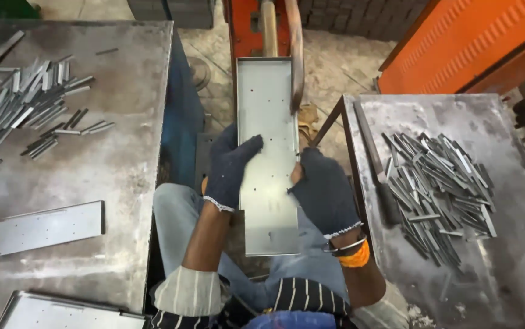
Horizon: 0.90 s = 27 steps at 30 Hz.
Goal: The person sits at a workbench holding a sheet-metal enclosure on their lap and fits small metal strips into it, pressing parts into place along the edges. They turn the box over to work on other sides, set finished boxes on the table, and at one point sparks fly as the box edge is ground.
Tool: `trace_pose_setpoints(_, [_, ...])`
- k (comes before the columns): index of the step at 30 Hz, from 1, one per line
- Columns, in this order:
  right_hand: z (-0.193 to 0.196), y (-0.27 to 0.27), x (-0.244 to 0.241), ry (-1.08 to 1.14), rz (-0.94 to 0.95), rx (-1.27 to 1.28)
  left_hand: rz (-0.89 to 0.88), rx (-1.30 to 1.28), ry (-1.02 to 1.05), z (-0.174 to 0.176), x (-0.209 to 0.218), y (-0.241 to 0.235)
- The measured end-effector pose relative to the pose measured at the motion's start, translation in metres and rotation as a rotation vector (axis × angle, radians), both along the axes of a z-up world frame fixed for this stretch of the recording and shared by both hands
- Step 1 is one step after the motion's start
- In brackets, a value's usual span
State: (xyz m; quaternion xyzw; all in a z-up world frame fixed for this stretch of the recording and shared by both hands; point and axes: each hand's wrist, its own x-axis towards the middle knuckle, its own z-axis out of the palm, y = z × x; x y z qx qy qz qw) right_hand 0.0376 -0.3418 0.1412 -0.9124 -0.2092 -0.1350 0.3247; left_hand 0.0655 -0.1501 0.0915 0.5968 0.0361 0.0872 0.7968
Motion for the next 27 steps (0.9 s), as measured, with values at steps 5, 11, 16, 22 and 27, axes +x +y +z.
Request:
trace_pose_setpoints(5, [0.002,0.028,-0.005,-0.015,0.011,-0.033,0.098,-0.015,-0.02,-0.008,-0.03,0.021])
trace_pose_setpoints(11, [-0.046,0.102,0.008,-0.033,0.145,-0.118,0.398,0.032,0.022,-0.012,-0.105,0.06])
trace_pose_setpoints(16, [-0.098,0.168,-0.028,-0.045,0.551,-0.231,0.759,-0.059,0.265,-0.093,-0.186,0.107])
trace_pose_setpoints(22, [-0.098,0.201,-0.097,0.209,0.863,-0.177,1.145,-0.134,0.415,-0.226,-0.316,0.206])
trace_pose_setpoints(27, [-0.105,0.207,-0.108,0.343,0.891,-0.189,1.261,-0.143,0.436,-0.206,-0.382,0.236])
